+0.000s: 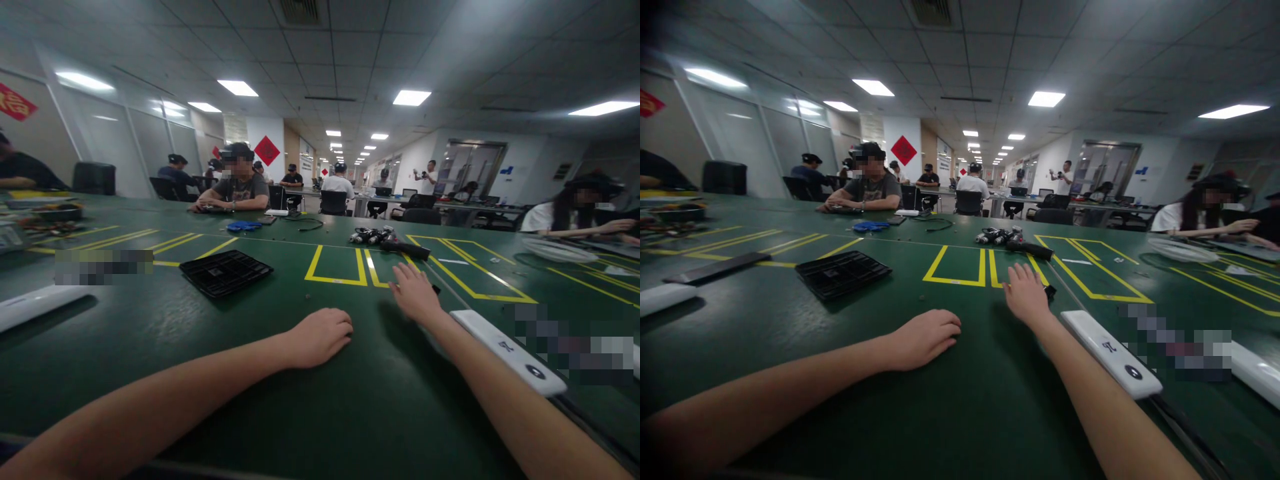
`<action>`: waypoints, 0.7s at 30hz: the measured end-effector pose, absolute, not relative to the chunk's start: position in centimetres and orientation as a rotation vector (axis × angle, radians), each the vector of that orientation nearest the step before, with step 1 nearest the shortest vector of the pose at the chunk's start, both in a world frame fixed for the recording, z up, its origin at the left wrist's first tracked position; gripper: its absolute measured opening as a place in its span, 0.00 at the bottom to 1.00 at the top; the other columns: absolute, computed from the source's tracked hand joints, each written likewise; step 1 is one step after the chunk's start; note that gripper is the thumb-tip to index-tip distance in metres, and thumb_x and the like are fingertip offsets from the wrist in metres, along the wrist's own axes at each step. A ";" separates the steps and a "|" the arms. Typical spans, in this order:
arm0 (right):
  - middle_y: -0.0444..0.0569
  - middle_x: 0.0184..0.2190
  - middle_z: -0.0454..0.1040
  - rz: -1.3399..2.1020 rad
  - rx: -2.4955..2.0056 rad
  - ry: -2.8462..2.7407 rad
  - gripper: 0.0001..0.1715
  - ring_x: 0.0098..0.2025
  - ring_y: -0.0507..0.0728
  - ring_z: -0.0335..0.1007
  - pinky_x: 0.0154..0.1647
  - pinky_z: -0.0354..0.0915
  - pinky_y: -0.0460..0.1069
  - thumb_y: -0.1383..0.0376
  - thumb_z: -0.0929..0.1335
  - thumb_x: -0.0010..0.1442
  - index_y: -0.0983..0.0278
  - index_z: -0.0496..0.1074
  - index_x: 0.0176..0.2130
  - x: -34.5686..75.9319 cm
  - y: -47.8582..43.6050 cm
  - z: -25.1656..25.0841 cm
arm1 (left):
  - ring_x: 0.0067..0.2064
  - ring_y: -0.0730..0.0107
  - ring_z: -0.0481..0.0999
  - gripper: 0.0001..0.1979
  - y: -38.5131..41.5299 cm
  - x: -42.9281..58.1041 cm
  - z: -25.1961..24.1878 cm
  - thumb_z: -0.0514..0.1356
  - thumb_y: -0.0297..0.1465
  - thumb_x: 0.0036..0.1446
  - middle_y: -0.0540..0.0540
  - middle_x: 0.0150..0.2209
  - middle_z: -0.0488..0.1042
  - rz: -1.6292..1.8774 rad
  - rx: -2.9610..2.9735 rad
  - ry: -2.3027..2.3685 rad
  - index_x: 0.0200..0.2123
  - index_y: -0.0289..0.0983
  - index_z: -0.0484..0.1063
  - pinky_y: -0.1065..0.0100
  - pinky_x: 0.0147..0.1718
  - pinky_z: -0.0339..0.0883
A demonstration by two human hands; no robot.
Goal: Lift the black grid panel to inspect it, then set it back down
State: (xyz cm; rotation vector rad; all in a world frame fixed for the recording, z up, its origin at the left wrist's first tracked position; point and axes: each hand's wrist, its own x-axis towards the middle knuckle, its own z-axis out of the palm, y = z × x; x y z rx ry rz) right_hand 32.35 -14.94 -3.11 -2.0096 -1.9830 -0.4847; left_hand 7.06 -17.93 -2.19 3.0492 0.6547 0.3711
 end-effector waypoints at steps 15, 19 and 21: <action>0.59 0.53 0.61 -0.358 -2.348 -1.906 0.26 0.56 0.70 0.50 0.49 0.52 0.64 0.58 0.55 0.60 0.65 0.58 0.54 36.8 -14.2 -5.2 | 0.37 0.57 0.73 0.11 -11.8 4.2 -2.3 0.48 0.33 0.58 0.37 0.34 0.72 0.170 2.820 1.619 0.36 0.32 0.66 0.61 0.34 0.65; 0.59 0.53 0.61 -0.372 -2.334 -1.907 0.26 0.55 0.70 0.51 0.49 0.53 0.64 0.58 0.54 0.60 0.65 0.59 0.54 36.8 -14.3 -5.3 | 0.35 0.62 0.73 0.05 -10.5 3.5 -1.8 0.53 0.31 0.54 0.41 0.32 0.72 0.497 2.543 1.485 0.29 0.35 0.64 0.64 0.34 0.65; 0.58 0.53 0.62 -0.379 -2.329 -1.905 0.26 0.55 0.70 0.51 0.49 0.53 0.64 0.58 0.55 0.60 0.65 0.59 0.54 36.8 -14.3 -5.3 | 0.30 0.67 0.73 0.06 -9.3 2.5 -0.8 0.53 0.31 0.55 0.43 0.30 0.71 0.759 2.113 1.459 0.28 0.34 0.63 0.67 0.28 0.65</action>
